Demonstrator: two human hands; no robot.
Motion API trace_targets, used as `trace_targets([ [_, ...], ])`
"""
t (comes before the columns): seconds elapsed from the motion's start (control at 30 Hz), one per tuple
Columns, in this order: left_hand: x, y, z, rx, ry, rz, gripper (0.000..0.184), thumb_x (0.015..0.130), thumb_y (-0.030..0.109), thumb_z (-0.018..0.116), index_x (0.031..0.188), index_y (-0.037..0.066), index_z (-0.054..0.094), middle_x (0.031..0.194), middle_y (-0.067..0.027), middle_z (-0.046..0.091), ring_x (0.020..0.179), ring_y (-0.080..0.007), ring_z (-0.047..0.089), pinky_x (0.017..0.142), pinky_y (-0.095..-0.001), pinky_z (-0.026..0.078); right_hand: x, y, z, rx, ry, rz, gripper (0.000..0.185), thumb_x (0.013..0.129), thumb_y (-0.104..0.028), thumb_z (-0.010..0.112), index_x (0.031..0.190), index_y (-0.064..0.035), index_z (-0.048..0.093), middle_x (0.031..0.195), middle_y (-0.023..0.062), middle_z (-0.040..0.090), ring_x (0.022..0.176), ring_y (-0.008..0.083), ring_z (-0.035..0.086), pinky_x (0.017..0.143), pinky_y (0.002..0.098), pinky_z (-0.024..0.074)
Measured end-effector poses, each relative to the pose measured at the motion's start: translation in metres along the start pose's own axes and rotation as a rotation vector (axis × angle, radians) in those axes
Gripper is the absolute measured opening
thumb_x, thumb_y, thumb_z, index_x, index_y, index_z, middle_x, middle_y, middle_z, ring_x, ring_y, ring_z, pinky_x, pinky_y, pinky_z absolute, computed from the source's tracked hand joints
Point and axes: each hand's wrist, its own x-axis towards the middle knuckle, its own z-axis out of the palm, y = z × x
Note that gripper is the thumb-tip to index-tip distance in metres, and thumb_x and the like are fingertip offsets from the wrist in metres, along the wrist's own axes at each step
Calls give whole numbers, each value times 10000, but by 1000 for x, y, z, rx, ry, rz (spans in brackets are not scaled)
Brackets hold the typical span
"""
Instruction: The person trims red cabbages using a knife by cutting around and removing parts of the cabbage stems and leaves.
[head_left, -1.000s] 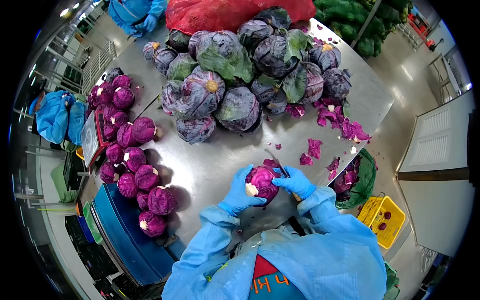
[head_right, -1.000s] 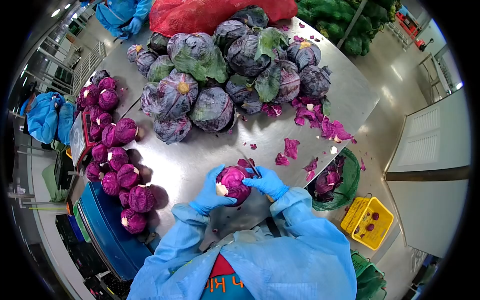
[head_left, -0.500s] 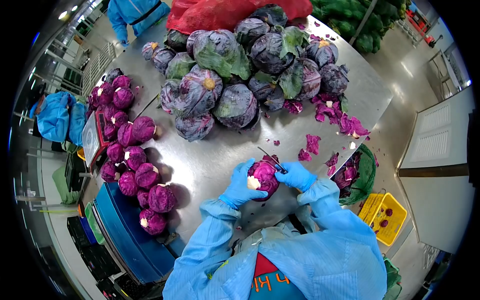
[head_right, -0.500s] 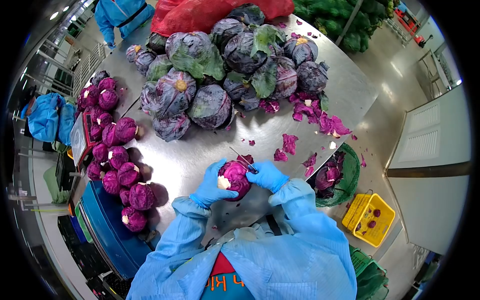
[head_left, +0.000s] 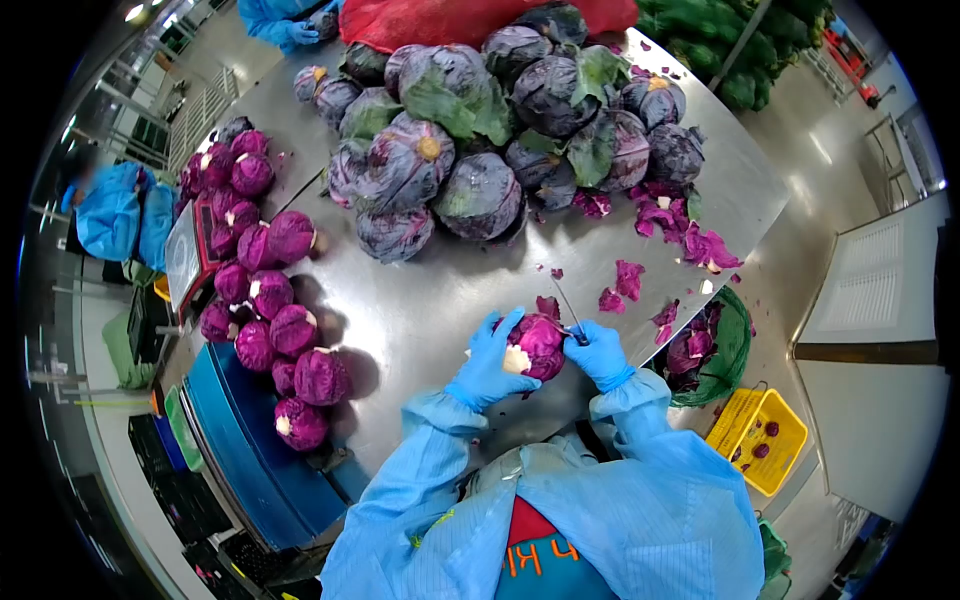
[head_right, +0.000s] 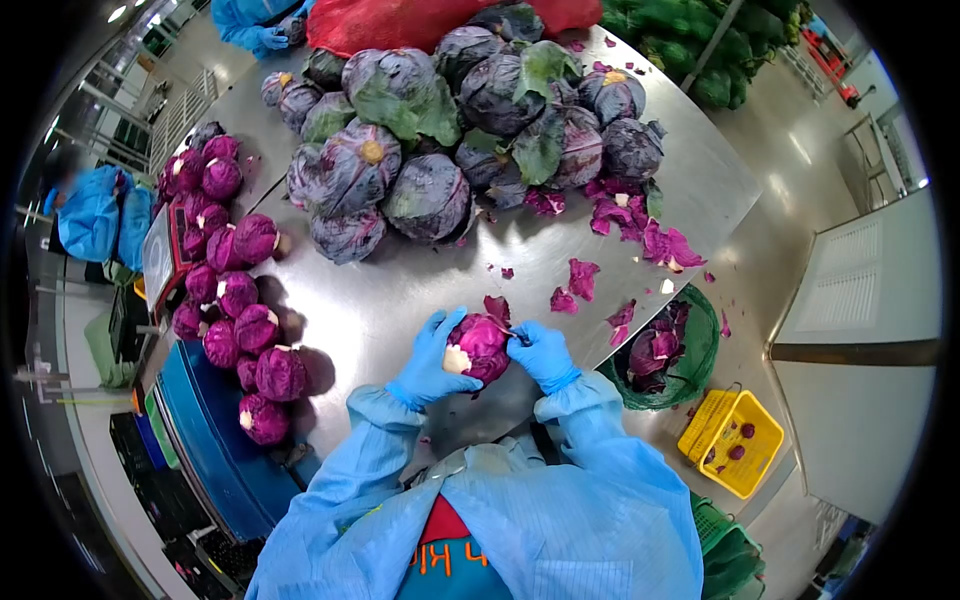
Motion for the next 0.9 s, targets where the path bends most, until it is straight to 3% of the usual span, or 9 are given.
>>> trace_targets([
  [0.07,0,3,0,12,0,-28,1183,496,371,909,1488,211,284,1435,-315,264,1315,-499,297,1095,-513,300,4,-6,-2,50,9,32,157,785,-140,700,873,-12,678,622,45,593,627,67,561,559,267,458],
  [0.17,4,4,-1,14,-35,36,1176,484,295,907,1486,201,297,1457,-292,267,1335,-470,297,1106,-504,290,15,6,-4,15,67,96,187,762,-159,691,892,-25,677,688,134,639,625,131,596,612,316,500],
  [0.27,-3,-3,-8,-20,-117,228,1170,479,214,905,1484,182,305,1487,-248,266,1382,-432,256,1143,-483,239,48,41,-31,-194,287,45,177,779,-188,676,878,-41,678,765,181,665,697,306,658,657,374,513],
  [0.43,-14,-23,-9,-177,-98,215,1164,475,209,926,1473,169,329,1515,-188,257,1428,-377,202,1166,-450,206,52,69,-68,-502,502,84,333,834,-210,673,1142,-88,644,916,163,694,769,257,671,697,350,517],
  [0.53,-11,-37,-10,-328,-62,201,1168,493,250,929,1475,126,309,1527,-213,212,1424,-376,209,1166,-440,195,34,56,-60,-165,571,-95,427,864,-222,669,1260,-87,582,964,117,701,739,183,629,701,312,511],
  [0.7,-8,-22,-15,-444,-32,138,1117,536,307,913,1440,36,314,1470,-231,279,1353,-397,316,1135,-432,266,-14,-8,17,397,-150,289,666,770,-306,811,1314,-23,548,881,-3,582,760,82,500,698,223,437],
  [0.77,-8,-8,-15,-297,62,35,1091,563,355,900,1422,11,322,1416,-231,325,1312,-381,368,1107,-427,311,-21,-21,28,416,-133,174,649,802,-310,781,1333,-31,536,842,-17,578,696,88,498,651,232,441],
  [0.87,-10,6,11,21,302,-181,1051,599,432,879,1377,-34,348,1292,-213,405,1209,-319,462,1014,-414,411,-22,-34,13,569,-240,476,540,841,-294,738,1288,-43,570,826,24,634,667,127,568,637,277,481],
  [0.9,-9,9,10,-57,307,-198,1063,590,457,874,1380,-26,351,1299,-228,407,1217,-346,452,1024,-424,401,-22,-29,17,391,-164,329,502,851,-290,724,1265,-45,581,832,44,648,675,141,591,638,287,492],
])
